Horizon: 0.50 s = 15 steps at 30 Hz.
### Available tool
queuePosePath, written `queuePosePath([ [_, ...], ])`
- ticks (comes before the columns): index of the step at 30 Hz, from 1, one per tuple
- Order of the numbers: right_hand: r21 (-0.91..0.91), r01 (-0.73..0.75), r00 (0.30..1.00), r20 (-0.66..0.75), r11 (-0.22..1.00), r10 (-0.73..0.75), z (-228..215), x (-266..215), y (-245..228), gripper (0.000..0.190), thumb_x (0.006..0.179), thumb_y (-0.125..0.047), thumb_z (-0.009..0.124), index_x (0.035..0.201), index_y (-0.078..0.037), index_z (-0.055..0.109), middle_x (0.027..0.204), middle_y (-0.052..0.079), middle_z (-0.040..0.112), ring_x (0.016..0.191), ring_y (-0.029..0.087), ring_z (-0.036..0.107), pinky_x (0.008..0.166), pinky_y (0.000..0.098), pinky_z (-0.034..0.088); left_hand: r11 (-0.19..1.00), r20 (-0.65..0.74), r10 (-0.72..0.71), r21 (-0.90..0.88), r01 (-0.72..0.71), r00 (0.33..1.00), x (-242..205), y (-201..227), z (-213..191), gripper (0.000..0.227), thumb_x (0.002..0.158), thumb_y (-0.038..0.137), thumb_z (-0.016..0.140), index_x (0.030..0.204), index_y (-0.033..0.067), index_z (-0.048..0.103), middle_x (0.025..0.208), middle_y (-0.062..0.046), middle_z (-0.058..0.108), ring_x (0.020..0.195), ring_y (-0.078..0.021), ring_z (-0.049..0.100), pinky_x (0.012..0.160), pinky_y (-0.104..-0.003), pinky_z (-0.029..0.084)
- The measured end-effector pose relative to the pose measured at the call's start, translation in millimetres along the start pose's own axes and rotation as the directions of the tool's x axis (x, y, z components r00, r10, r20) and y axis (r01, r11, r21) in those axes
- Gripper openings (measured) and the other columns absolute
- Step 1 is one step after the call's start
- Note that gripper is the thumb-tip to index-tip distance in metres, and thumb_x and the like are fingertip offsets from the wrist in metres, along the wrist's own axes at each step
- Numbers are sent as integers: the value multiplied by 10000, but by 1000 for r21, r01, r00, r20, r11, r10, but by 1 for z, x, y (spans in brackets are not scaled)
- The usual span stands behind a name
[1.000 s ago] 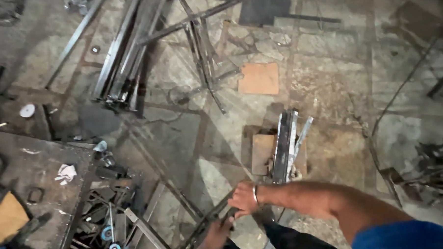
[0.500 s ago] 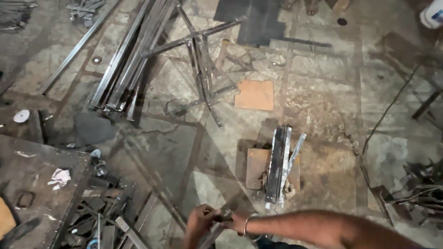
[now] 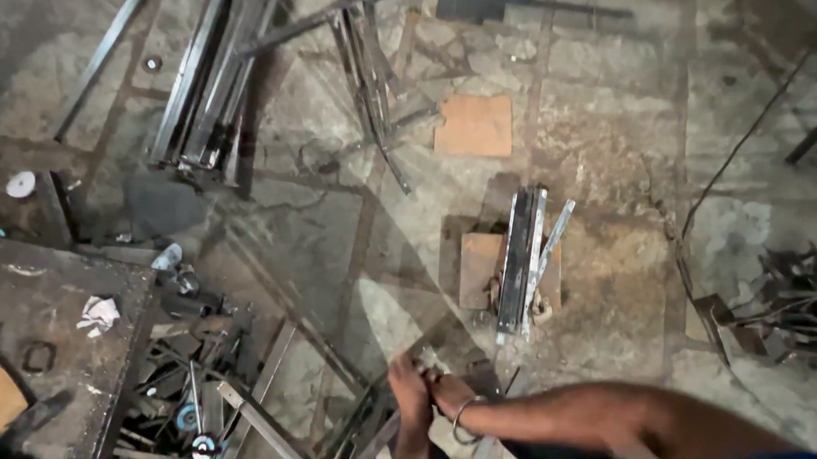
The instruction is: The person assembles a metal frame structure on the floor of a workshop. They position metal bars into a cross shape, secure them with a clamp, and then use a hammer to tap the joints into alignment. The person repeatedly adjusts the frame and hammers the connections to ensure stability.
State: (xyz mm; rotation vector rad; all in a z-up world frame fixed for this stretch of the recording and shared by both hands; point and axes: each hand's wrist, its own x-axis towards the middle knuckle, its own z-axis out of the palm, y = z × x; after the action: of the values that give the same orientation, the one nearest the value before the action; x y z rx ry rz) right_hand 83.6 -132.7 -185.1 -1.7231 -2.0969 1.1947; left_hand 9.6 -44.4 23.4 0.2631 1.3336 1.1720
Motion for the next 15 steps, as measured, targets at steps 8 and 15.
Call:
queuePosePath([
  [8, 484, -275, 888, -203, 831, 412, 27, -80, -149, 358, 926, -406, 619, 1023, -73, 709, 837, 140, 716, 734, 367, 687, 630, 479, 550, 548, 261, -636, 815, 187, 726, -1, 71, 51, 408, 1029, 427, 545, 805, 89, 501, 620, -36, 482, 511, -194, 511, 486, -375, 446],
  [15, -24, -155, 974, 161, 988, 157, -95, -34, -61, 579, 992, -687, 568, 1013, -152, 789, 891, 131, 736, 799, 331, 700, 736, 473, 545, 425, 298, -54, 871, -248, 953, -27, 75, 48, 422, 991, 452, 543, 1048, 50, 658, 780, -130, 697, 711, -254, 659, 702, -407, 505],
])
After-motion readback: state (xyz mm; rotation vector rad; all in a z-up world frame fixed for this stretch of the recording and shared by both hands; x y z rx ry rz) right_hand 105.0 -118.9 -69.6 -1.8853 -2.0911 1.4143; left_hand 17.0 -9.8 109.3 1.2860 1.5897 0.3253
